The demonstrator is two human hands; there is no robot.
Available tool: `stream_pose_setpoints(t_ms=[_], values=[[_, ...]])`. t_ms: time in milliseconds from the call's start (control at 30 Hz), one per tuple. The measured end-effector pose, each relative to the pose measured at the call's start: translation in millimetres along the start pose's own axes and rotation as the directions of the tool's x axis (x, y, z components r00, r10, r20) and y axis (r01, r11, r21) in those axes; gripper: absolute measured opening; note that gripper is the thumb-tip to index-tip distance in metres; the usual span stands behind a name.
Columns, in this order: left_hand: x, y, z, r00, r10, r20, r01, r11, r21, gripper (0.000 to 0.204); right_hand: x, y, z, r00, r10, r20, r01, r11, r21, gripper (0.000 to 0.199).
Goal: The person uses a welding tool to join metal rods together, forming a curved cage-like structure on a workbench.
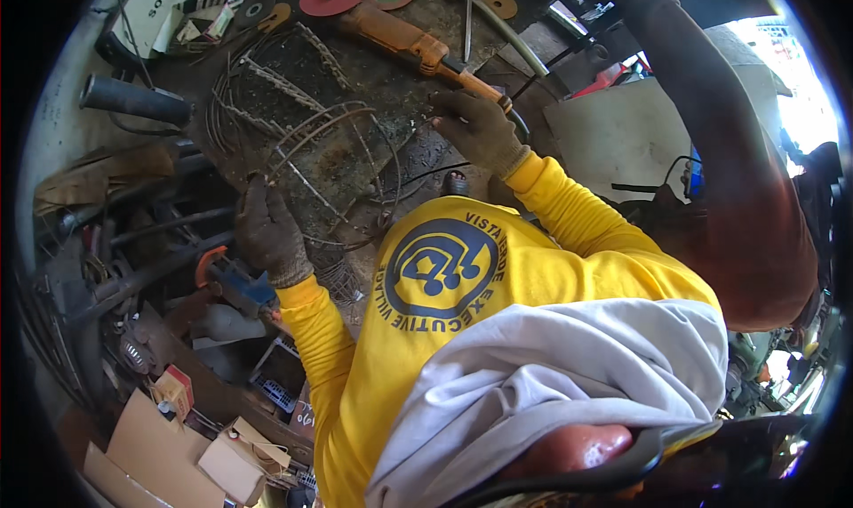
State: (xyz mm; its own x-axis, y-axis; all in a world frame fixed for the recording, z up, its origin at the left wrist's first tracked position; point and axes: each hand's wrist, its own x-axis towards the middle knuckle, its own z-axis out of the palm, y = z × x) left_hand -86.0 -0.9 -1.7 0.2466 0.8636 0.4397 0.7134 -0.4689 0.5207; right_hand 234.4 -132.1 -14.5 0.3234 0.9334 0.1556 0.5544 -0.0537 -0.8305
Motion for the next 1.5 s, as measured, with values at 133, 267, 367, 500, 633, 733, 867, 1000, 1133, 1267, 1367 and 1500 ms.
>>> stream_pose_setpoints(t_ms=[133,267,367,500,633,733,867,1000,1133,1267,1367,1500], values=[[0,-2,1,0.997,0.047,-0.058,-0.046,0.999,0.020,0.024,6,-2,11,0.998,-0.031,0.060,0.032,0.999,-0.014,0.034],[5,-6,8,0.997,0.071,-0.041,-0.073,0.997,-0.035,0.025,22,11,29,0.990,-0.103,0.091,0.112,0.989,-0.095,0.038],[6,-7,6,0.997,0.073,-0.040,-0.075,0.995,-0.067,0.025,45,12,61,0.978,-0.176,0.109,0.182,0.983,-0.040,0.039],[5,-14,12,0.988,0.110,-0.112,-0.119,0.991,-0.068,0.023,62,15,77,0.967,-0.234,0.099,0.239,0.970,-0.038,0.038],[15,3,5,0.998,0.057,-0.006,-0.057,0.997,0.043,0.023,69,22,83,0.948,-0.310,0.069,0.311,0.950,-0.007,0.034],[11,-10,8,0.998,0.046,-0.041,-0.043,0.997,0.067,0.021,71,15,85,0.974,-0.200,0.106,0.204,0.979,-0.026,0.030],[10,-13,10,0.997,0.049,-0.057,-0.045,0.996,0.076,0.022,73,6,88,0.987,-0.100,0.124,0.110,0.991,-0.071,0.029],[9,-20,19,0.992,0.122,-0.034,-0.117,0.986,0.120,0.025,72,20,91,0.987,-0.162,0.011,0.162,0.981,-0.104,0.032],[6,-22,13,0.993,0.121,-0.004,-0.120,0.991,0.064,0.027,71,11,93,0.995,-0.034,0.093,0.050,0.984,-0.172,0.035],[10,-27,3,0.992,0.107,0.072,-0.109,0.993,0.035,0.031,69,-1,72,0.983,-0.086,0.164,0.093,0.995,-0.039,0.035],[14,-26,3,0.989,0.137,0.050,-0.142,0.982,0.123,0.030,61,-7,56,0.981,-0.094,0.170,0.091,0.996,0.021,0.043],[18,-30,1,0.989,0.145,0.013,-0.146,0.989,0.022,0.029,47,-12,55,0.992,-0.094,0.083,0.094,0.996,-0.006,0.045]])
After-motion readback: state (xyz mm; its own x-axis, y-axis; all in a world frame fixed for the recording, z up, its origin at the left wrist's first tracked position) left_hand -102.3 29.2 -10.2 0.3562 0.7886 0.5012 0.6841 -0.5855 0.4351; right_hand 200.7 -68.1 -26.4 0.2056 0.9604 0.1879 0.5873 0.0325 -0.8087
